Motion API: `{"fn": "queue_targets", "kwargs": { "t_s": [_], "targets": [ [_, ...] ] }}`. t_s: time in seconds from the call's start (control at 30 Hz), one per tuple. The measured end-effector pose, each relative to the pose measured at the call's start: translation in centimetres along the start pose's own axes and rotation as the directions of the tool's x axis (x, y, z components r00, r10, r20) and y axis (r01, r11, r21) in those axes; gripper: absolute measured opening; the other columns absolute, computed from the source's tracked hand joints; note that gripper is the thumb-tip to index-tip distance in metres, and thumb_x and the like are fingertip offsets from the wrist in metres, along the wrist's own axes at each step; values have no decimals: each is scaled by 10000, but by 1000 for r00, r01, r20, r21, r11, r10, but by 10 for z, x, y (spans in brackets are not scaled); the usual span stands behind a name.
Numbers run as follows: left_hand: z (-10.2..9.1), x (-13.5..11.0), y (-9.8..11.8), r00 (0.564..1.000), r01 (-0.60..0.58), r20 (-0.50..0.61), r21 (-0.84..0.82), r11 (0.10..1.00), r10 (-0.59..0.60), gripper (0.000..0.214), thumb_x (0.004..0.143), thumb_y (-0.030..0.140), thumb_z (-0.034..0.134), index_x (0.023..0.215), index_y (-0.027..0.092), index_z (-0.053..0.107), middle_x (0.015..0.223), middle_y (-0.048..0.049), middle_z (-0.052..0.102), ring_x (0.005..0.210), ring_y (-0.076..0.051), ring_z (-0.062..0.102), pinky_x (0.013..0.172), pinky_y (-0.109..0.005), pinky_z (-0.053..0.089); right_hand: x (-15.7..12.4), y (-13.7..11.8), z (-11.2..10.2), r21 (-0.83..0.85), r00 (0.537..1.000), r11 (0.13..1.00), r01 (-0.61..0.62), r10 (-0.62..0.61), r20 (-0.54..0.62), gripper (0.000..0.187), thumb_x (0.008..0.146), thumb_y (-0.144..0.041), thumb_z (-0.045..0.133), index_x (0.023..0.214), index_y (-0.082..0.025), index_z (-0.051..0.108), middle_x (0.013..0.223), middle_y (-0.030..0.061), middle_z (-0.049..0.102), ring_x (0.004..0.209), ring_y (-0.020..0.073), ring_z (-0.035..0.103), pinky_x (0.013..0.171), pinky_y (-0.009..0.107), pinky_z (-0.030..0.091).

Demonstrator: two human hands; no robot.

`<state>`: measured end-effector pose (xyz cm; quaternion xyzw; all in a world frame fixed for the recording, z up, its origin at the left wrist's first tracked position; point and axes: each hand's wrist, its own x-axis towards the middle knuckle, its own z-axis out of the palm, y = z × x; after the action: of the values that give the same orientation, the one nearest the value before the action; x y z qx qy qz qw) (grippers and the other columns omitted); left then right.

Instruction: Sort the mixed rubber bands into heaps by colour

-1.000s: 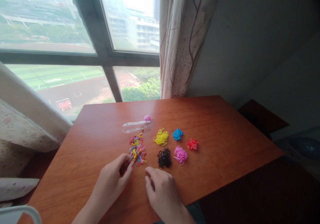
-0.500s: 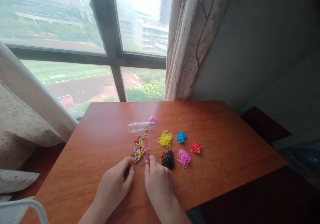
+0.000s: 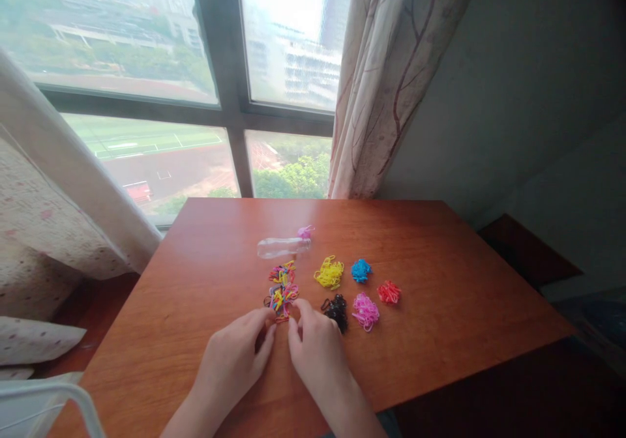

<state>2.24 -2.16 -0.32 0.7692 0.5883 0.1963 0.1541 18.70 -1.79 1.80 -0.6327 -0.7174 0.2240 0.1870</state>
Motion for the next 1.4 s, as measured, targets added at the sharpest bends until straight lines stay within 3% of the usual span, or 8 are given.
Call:
{"fn": "queue_targets", "kwargs": {
  "t_s": [0.2,0.73,1.0,1.1,1.2,1.4],
  "targets": [
    [0,0,-1,998,-2,60,20,1000,0,196,943,277,442,998,255,629,952,-10,738,860,-194,706,730,-286,507,-8,0,3,-79,1000,997,27,-28,-14,133,897,-105,588,945,-215,644,847,33,737,792,202,714,649,236,435],
    [0,1,-3,998,-24,57,46,999,21,169,930,243,448,927,246,616,881,-5,743,803,-179,711,680,-256,491,-10,3,16,-115,994,989,91,-98,-53,115,903,-105,595,879,-217,610,812,8,714,735,182,685,606,238,386],
    [-2,1,-2,999,-29,29,3,1000,29,187,948,298,445,954,246,624,916,-8,754,810,-174,718,681,-251,501,-17,13,7,-27,972,990,137,-140,-189,140,889,-115,527,814,-214,592,726,-4,680,665,163,656,587,239,352],
    [-3,1,-2,999,-38,20,-1,999,38,183,943,310,456,953,251,629,919,0,755,804,-170,720,678,-246,503,-20,33,-13,40,954,993,113,-97,-283,169,920,-183,474,806,-216,594,685,-5,664,614,147,638,581,230,360],
    [-4,2,-1,999,-40,20,7,999,39,185,942,318,458,949,258,633,930,5,759,811,-171,723,680,-247,508,-21,68,-42,64,930,998,5,19,-367,208,940,-287,459,803,-219,601,633,-6,642,544,140,609,555,225,371],
    [-4,3,-1,999,-41,33,30,999,40,203,946,319,443,978,258,634,977,-4,762,859,-187,731,707,-268,530,-22,156,-88,26,821,968,-251,227,-524,275,882,-452,482,811,-225,619,667,38,680,569,192,640,550,263,411]
  ]
}}
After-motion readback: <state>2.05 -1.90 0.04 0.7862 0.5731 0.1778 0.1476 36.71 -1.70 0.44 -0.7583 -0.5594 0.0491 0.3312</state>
